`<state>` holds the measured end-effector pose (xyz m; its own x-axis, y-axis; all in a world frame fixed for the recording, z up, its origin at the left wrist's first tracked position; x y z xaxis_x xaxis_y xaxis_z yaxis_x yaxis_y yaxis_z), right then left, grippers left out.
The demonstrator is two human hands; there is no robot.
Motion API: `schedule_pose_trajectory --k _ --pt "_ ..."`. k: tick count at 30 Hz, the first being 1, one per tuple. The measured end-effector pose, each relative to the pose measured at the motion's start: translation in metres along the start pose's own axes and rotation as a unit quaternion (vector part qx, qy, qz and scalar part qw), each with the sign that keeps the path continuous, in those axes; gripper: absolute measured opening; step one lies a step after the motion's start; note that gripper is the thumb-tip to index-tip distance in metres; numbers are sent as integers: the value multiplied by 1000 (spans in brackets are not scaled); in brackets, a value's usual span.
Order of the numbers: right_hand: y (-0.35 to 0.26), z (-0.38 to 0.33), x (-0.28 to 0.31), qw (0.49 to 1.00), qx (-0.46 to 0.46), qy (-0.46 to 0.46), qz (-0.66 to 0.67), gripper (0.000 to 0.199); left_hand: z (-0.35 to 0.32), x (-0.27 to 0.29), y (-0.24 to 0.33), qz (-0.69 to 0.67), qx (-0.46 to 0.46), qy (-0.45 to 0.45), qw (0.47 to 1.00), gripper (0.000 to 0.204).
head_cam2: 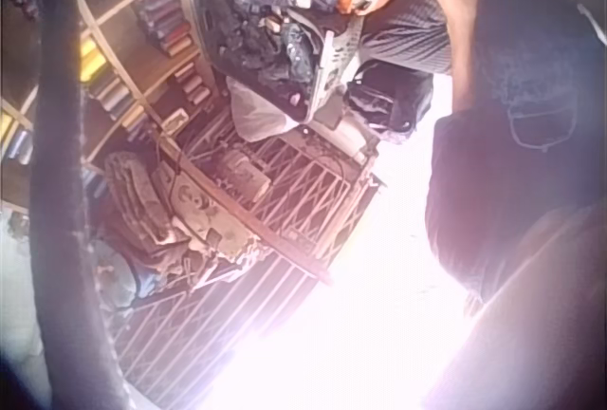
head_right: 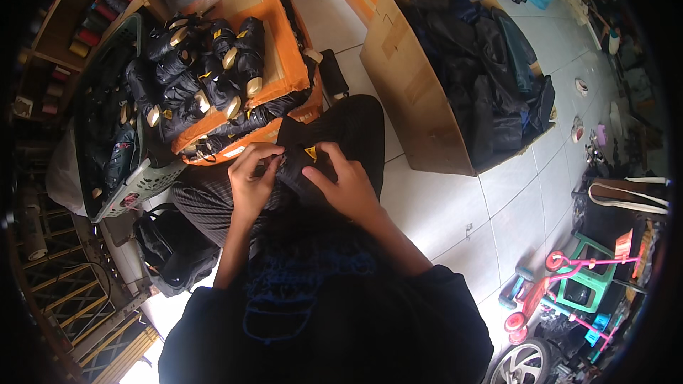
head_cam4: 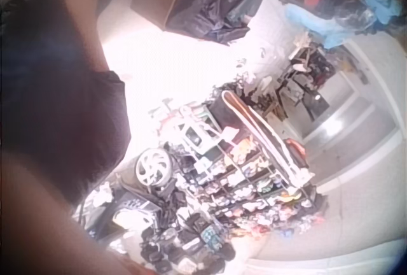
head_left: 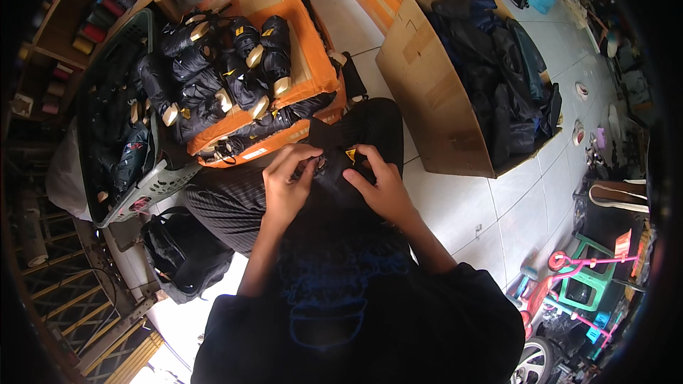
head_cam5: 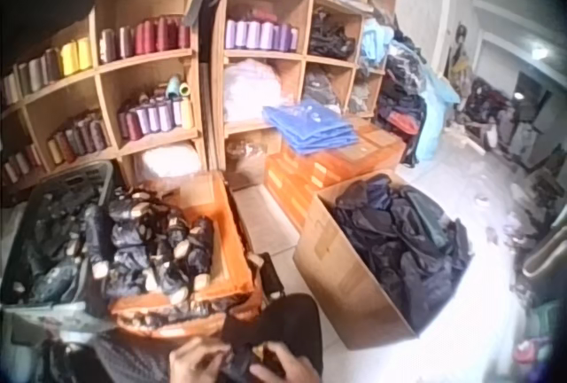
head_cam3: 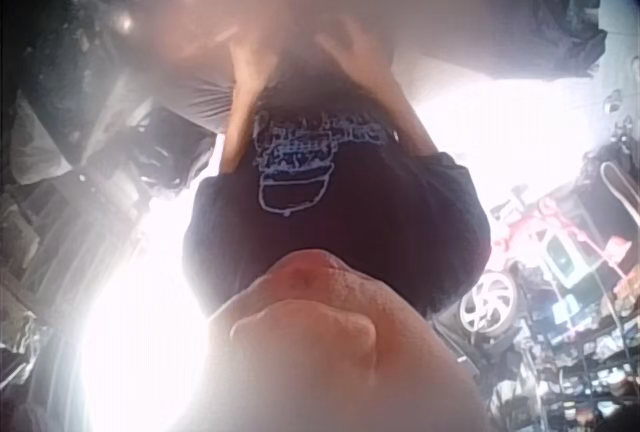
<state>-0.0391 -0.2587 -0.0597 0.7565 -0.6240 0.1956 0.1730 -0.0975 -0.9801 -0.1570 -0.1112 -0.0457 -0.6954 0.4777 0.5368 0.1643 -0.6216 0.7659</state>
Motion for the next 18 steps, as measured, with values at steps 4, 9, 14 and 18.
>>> schedule_pose_trajectory --k 4,9,14,18 --pt "-7 2 3 999 31 -26 -35 51 -1 2 3 -24 44 25 998 19" --pt "-8 3 2 998 55 -23 -21 47 -4 2 17 33 -90 41 995 23" --pt "-3 3 0 996 93 -4 -7 40 -7 5 23 49 -145 51 987 26" --pt "-8 -1 -2 993 91 11 -80 41 -13 8 25 80 -155 77 982 28"
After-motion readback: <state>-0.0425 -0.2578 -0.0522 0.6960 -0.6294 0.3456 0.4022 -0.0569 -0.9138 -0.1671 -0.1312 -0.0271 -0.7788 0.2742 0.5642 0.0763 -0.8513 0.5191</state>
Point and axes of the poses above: each hand's wrist, its own z-axis towards the middle knuckle, its own x-axis out of the back of the hand, y = z × x, the point moved 4 cm from there along z, towards the middle knuckle, and after that the axes turned 13 degrees about z, right-handed, at the moved point
